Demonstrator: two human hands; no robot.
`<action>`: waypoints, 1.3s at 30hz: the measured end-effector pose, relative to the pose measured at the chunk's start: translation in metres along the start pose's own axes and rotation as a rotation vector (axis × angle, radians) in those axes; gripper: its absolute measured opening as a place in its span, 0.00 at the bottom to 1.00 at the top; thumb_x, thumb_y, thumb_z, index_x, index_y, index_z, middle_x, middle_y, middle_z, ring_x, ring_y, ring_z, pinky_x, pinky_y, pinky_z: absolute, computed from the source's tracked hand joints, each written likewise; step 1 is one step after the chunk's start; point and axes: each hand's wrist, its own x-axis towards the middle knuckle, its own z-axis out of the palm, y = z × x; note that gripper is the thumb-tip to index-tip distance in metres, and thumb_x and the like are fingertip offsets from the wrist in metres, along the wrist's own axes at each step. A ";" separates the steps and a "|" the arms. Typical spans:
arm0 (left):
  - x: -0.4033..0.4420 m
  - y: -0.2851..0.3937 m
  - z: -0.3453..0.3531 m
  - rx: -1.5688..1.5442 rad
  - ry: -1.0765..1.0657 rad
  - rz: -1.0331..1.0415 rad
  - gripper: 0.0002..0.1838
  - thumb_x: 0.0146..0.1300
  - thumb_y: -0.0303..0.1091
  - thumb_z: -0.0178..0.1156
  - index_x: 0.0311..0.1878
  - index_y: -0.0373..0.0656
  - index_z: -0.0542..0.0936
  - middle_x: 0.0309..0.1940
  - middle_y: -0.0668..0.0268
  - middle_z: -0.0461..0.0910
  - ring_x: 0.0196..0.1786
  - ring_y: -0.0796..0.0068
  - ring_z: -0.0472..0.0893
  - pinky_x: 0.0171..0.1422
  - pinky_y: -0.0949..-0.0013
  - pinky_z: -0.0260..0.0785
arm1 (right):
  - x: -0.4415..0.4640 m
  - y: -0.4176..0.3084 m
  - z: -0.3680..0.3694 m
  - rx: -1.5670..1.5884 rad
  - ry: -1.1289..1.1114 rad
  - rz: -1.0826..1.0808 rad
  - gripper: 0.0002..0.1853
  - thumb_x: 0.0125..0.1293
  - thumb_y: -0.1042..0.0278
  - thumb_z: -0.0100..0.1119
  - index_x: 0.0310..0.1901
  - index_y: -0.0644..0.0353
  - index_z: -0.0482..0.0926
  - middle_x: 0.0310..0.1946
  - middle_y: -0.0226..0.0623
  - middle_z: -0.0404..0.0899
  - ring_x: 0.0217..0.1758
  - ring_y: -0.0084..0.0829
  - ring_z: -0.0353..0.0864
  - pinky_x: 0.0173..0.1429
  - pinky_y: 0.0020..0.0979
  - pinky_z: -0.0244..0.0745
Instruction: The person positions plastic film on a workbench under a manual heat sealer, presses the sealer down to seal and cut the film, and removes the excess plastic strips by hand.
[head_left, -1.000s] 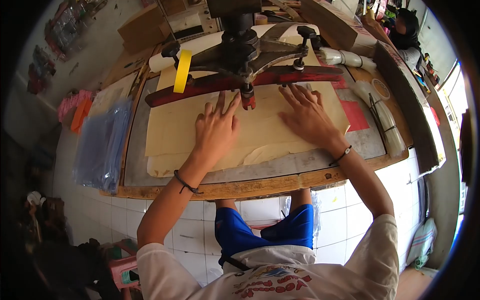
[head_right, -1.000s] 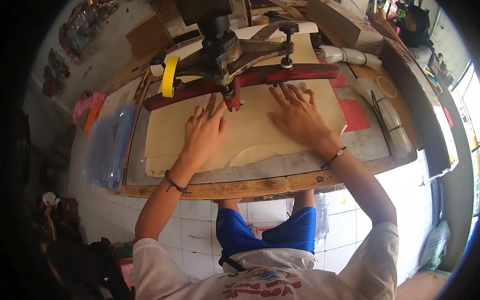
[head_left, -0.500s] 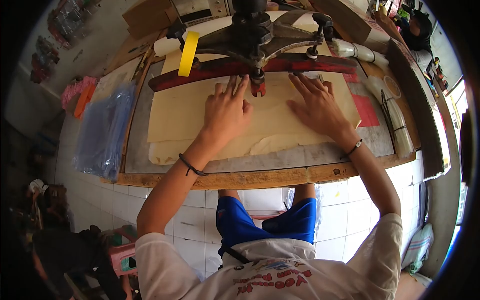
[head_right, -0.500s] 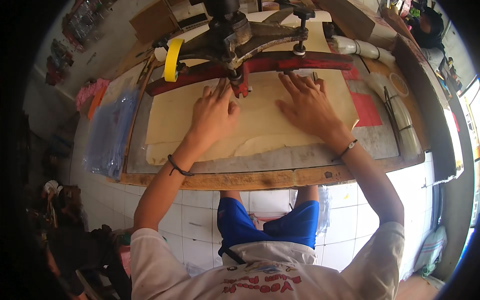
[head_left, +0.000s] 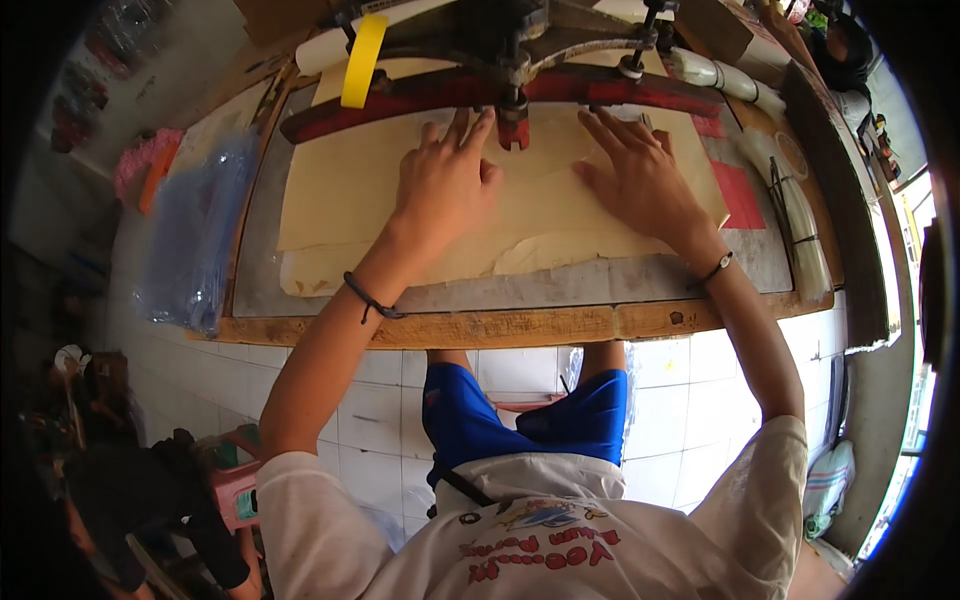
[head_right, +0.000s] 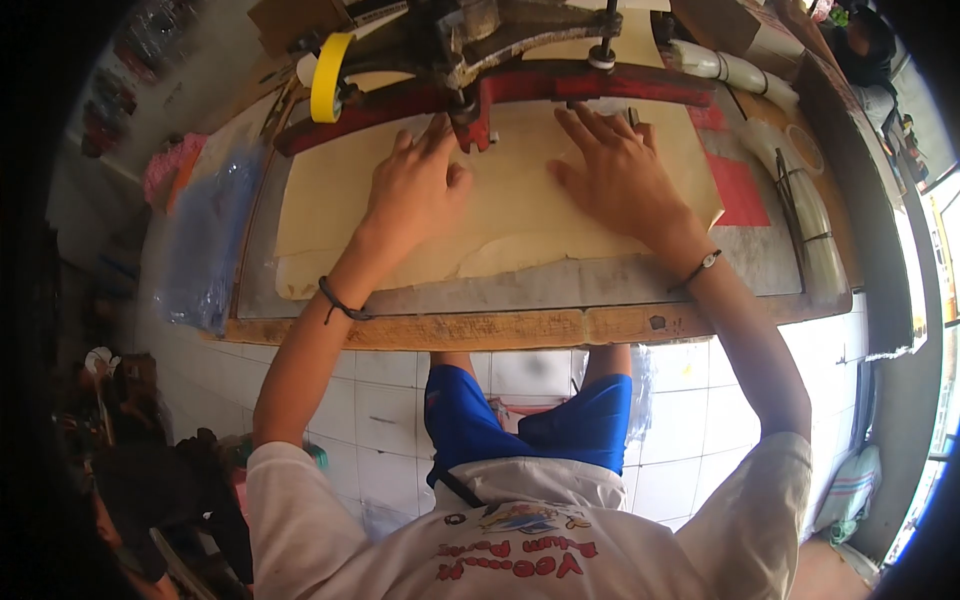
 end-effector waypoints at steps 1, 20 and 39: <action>0.001 0.000 0.001 0.010 -0.001 -0.002 0.33 0.59 0.36 0.60 0.70 0.43 0.77 0.65 0.48 0.81 0.59 0.41 0.81 0.52 0.46 0.85 | 0.000 0.001 0.001 0.002 0.011 -0.006 0.34 0.75 0.45 0.57 0.76 0.53 0.69 0.75 0.48 0.71 0.76 0.56 0.70 0.78 0.60 0.59; 0.002 -0.007 0.006 0.055 0.012 0.026 0.31 0.61 0.40 0.60 0.69 0.43 0.78 0.67 0.53 0.81 0.60 0.44 0.82 0.55 0.47 0.84 | -0.001 0.005 0.005 0.008 0.011 -0.058 0.29 0.76 0.45 0.54 0.69 0.57 0.78 0.72 0.43 0.76 0.73 0.45 0.72 0.76 0.55 0.62; -0.005 -0.014 -0.001 0.065 -0.077 0.010 0.27 0.66 0.41 0.56 0.68 0.46 0.80 0.72 0.60 0.77 0.61 0.45 0.80 0.64 0.51 0.78 | -0.004 0.007 -0.003 0.160 0.001 -0.039 0.29 0.75 0.47 0.57 0.70 0.59 0.75 0.74 0.48 0.72 0.78 0.49 0.66 0.81 0.54 0.57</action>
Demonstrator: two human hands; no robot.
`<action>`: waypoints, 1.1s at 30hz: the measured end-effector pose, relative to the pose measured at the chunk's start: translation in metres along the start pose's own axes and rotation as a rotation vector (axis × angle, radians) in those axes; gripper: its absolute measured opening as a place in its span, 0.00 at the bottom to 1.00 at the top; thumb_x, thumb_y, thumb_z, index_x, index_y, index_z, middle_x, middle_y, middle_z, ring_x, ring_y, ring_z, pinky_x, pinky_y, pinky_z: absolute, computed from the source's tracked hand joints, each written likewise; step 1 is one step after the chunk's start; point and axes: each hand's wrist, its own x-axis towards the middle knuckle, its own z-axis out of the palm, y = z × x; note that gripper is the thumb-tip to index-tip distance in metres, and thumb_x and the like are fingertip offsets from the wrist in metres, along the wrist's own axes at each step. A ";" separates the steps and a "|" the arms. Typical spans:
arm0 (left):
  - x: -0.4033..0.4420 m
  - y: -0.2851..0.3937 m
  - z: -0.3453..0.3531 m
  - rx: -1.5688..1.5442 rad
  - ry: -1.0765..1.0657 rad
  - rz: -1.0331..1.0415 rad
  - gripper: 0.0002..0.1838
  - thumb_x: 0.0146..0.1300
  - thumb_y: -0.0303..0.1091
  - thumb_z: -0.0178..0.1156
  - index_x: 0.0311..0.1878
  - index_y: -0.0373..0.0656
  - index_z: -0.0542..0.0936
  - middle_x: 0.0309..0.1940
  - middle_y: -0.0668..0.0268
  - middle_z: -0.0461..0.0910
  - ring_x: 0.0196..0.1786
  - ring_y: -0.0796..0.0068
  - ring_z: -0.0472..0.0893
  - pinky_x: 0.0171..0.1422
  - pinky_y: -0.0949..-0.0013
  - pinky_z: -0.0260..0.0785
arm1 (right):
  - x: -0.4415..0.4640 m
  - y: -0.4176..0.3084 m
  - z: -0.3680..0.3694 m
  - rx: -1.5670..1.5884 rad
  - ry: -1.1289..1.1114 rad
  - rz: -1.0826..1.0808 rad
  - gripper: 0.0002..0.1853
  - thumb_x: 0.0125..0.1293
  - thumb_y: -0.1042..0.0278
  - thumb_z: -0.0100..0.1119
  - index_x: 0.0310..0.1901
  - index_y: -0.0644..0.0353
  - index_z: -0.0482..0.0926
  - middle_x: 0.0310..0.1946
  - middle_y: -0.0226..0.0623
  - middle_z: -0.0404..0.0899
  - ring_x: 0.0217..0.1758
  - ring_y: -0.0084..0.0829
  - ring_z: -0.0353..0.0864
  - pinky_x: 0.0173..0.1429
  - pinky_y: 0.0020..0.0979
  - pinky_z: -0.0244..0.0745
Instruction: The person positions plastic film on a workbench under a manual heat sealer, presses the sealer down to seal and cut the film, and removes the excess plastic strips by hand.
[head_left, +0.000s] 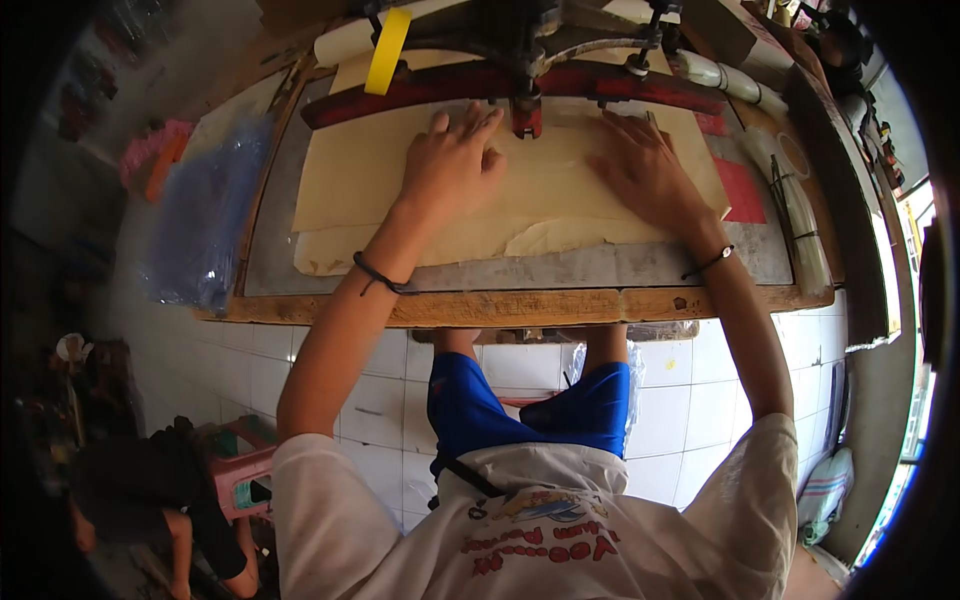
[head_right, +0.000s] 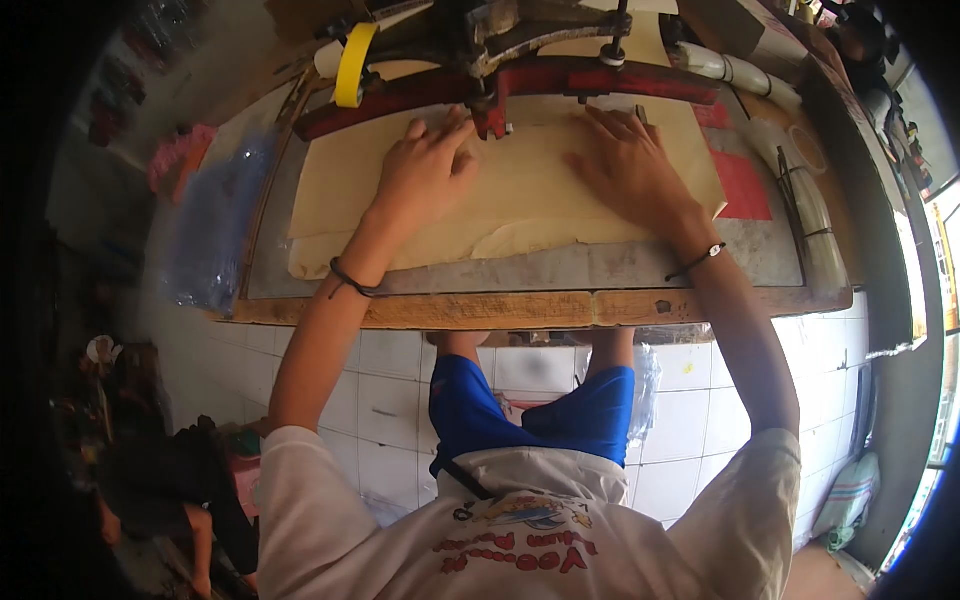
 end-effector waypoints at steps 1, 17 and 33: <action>0.001 0.001 -0.002 -0.011 -0.002 -0.011 0.27 0.66 0.41 0.55 0.68 0.47 0.80 0.72 0.61 0.77 0.62 0.45 0.79 0.65 0.51 0.78 | -0.001 0.001 -0.001 0.007 0.008 0.002 0.29 0.75 0.47 0.57 0.69 0.59 0.76 0.74 0.49 0.71 0.78 0.50 0.65 0.81 0.53 0.57; 0.002 0.001 -0.004 0.023 -0.160 -0.213 0.34 0.71 0.51 0.51 0.79 0.54 0.69 0.81 0.67 0.66 0.73 0.52 0.70 0.74 0.47 0.64 | -0.016 0.011 -0.004 -0.084 0.028 0.176 0.30 0.73 0.46 0.60 0.66 0.61 0.79 0.74 0.52 0.71 0.79 0.51 0.64 0.81 0.53 0.56; 0.016 -0.044 0.000 0.084 -0.285 -0.344 0.34 0.72 0.56 0.47 0.81 0.66 0.67 0.80 0.74 0.67 0.79 0.43 0.63 0.78 0.31 0.56 | -0.009 0.016 -0.001 -0.053 -0.026 0.029 0.31 0.76 0.42 0.55 0.70 0.56 0.76 0.78 0.41 0.68 0.83 0.47 0.59 0.79 0.60 0.53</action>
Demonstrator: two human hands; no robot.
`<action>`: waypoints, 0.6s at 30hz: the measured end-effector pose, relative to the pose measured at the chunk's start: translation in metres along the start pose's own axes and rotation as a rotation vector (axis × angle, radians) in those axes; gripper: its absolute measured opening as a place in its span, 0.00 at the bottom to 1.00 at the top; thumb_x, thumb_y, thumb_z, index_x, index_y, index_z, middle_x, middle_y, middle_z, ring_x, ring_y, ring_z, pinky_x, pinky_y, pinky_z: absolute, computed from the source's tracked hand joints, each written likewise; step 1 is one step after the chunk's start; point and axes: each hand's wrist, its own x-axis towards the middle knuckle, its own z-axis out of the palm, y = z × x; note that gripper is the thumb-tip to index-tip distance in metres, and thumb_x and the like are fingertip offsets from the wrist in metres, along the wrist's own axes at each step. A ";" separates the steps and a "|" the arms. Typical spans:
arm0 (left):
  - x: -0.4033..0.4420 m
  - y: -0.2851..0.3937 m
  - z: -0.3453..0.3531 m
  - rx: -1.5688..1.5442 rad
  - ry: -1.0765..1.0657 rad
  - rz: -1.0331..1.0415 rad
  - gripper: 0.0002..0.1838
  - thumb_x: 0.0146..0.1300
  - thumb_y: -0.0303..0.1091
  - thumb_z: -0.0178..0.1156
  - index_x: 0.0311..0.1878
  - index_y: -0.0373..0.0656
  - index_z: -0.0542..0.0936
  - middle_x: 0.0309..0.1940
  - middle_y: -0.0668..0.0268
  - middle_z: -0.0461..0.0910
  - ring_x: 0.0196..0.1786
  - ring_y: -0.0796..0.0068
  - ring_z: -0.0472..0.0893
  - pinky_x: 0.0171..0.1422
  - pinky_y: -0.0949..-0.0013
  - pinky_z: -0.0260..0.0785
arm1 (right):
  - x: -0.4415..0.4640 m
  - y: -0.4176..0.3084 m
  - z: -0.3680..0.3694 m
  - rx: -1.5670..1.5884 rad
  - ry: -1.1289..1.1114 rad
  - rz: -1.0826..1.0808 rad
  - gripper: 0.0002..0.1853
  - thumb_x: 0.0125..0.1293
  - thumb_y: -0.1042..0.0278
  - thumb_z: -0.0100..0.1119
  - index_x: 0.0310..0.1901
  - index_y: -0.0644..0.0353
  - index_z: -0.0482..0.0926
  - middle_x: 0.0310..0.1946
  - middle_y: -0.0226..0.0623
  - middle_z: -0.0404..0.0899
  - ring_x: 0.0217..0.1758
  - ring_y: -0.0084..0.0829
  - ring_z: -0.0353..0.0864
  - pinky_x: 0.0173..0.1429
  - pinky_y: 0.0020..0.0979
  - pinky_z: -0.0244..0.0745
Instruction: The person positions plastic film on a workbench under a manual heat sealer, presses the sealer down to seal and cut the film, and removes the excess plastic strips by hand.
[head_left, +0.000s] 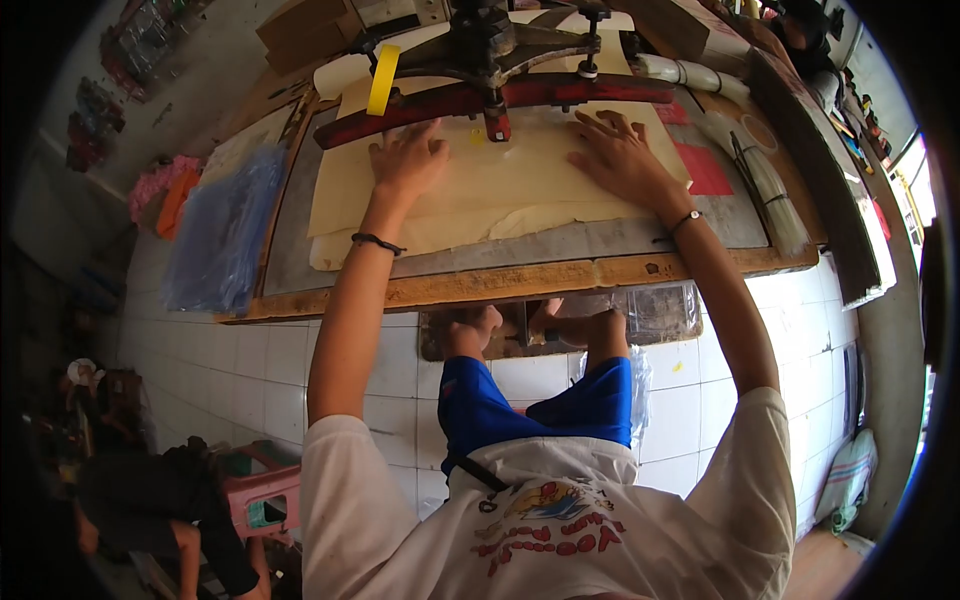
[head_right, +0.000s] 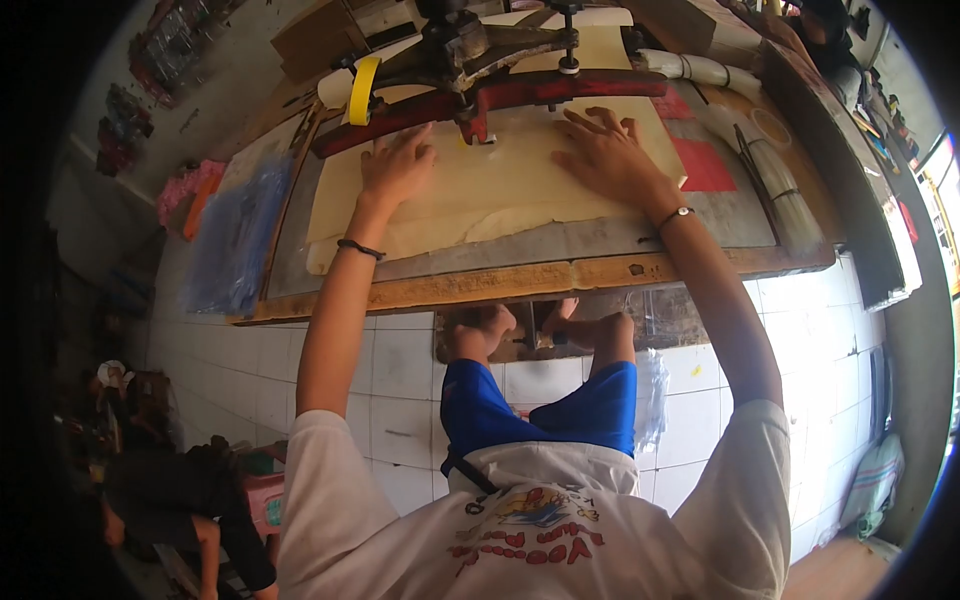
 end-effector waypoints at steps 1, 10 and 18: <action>0.000 -0.005 -0.002 0.014 0.000 -0.021 0.33 0.73 0.56 0.46 0.81 0.69 0.66 0.80 0.75 0.66 0.79 0.43 0.63 0.78 0.30 0.55 | -0.001 0.000 0.000 -0.008 0.002 -0.001 0.30 0.76 0.43 0.55 0.70 0.55 0.77 0.78 0.41 0.68 0.83 0.47 0.59 0.79 0.60 0.53; 0.001 -0.018 -0.010 0.063 -0.055 -0.073 0.37 0.74 0.68 0.45 0.81 0.66 0.65 0.81 0.70 0.66 0.81 0.46 0.63 0.79 0.32 0.54 | -0.006 0.006 0.000 0.009 0.027 0.015 0.25 0.76 0.47 0.57 0.67 0.52 0.79 0.74 0.40 0.73 0.80 0.45 0.62 0.80 0.59 0.53; 0.012 -0.015 -0.003 0.039 0.104 -0.014 0.35 0.73 0.69 0.48 0.68 0.54 0.82 0.58 0.57 0.87 0.62 0.51 0.83 0.66 0.47 0.74 | -0.001 -0.004 0.001 0.069 -0.075 -0.160 0.25 0.79 0.51 0.55 0.73 0.48 0.75 0.69 0.39 0.78 0.75 0.42 0.67 0.79 0.54 0.54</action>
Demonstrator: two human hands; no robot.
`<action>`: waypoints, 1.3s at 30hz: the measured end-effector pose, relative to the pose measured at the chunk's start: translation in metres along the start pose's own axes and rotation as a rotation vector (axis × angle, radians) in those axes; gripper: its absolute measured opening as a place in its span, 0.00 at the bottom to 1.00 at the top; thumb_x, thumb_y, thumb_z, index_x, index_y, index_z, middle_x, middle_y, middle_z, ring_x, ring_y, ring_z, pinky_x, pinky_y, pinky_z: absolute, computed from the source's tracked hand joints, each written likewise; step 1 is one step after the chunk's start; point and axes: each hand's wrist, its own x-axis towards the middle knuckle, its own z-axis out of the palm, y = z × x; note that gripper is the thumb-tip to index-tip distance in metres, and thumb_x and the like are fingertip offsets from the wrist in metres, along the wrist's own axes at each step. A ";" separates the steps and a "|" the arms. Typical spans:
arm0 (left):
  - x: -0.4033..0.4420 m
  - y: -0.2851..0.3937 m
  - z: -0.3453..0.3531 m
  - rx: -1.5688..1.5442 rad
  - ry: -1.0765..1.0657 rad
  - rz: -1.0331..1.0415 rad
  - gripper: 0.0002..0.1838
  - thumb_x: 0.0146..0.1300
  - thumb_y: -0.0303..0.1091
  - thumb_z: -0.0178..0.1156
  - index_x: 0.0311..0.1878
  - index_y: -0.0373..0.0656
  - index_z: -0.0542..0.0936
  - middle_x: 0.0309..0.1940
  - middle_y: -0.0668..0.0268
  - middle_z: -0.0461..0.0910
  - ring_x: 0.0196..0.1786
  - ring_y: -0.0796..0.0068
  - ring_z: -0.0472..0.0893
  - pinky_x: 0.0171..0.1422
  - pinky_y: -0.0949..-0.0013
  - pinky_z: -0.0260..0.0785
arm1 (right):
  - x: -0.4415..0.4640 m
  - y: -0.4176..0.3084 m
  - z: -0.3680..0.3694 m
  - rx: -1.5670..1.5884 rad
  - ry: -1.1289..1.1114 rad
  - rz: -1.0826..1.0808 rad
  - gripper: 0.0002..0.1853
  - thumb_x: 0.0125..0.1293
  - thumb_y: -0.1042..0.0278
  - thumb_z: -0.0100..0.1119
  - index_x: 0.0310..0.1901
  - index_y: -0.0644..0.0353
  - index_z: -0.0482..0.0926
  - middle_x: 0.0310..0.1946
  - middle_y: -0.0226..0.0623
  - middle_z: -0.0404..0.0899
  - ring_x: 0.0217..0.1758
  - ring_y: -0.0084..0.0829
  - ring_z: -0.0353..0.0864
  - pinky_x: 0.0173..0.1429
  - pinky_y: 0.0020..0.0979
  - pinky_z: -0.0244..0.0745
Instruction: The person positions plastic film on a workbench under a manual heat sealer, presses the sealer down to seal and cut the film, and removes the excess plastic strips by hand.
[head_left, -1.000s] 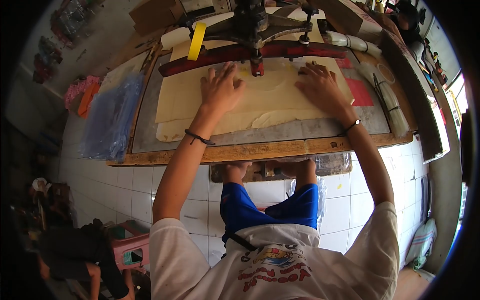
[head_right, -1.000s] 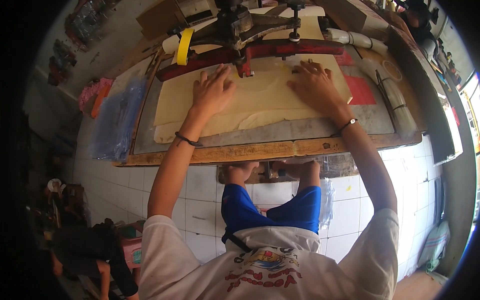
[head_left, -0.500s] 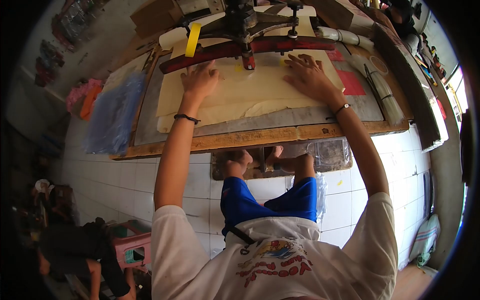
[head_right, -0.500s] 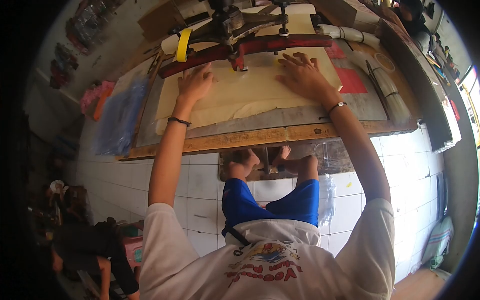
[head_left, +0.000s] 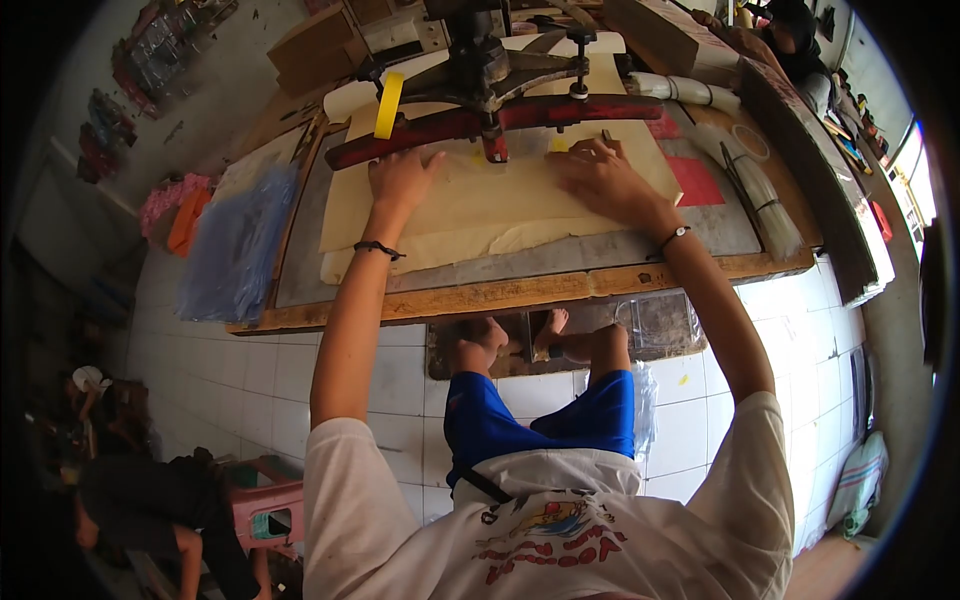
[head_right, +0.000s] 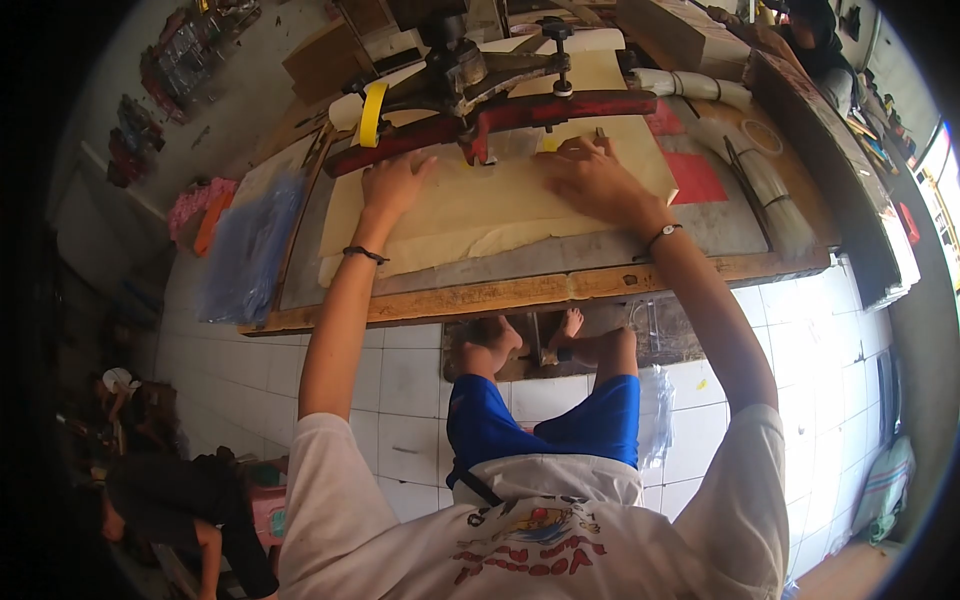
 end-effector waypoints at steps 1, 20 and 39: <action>-0.001 0.001 -0.001 -0.008 -0.006 -0.007 0.34 0.73 0.68 0.49 0.66 0.54 0.83 0.56 0.56 0.87 0.61 0.51 0.84 0.64 0.48 0.76 | 0.001 -0.003 0.002 0.011 0.000 -0.018 0.26 0.79 0.51 0.54 0.73 0.49 0.74 0.69 0.40 0.77 0.75 0.42 0.67 0.79 0.55 0.53; 0.008 -0.008 0.006 -0.077 -0.080 0.125 0.41 0.72 0.71 0.48 0.71 0.43 0.76 0.65 0.50 0.81 0.67 0.44 0.79 0.71 0.49 0.72 | 0.040 -0.037 0.030 -0.021 0.064 0.190 0.36 0.78 0.43 0.51 0.74 0.65 0.69 0.72 0.49 0.74 0.78 0.49 0.65 0.75 0.58 0.53; -0.043 0.035 -0.029 -0.373 -0.006 0.317 0.14 0.72 0.41 0.64 0.57 0.48 0.81 0.55 0.53 0.81 0.60 0.43 0.77 0.68 0.50 0.70 | 0.040 -0.040 0.026 -0.017 0.082 0.117 0.43 0.73 0.38 0.58 0.76 0.65 0.67 0.75 0.53 0.70 0.77 0.57 0.64 0.76 0.56 0.57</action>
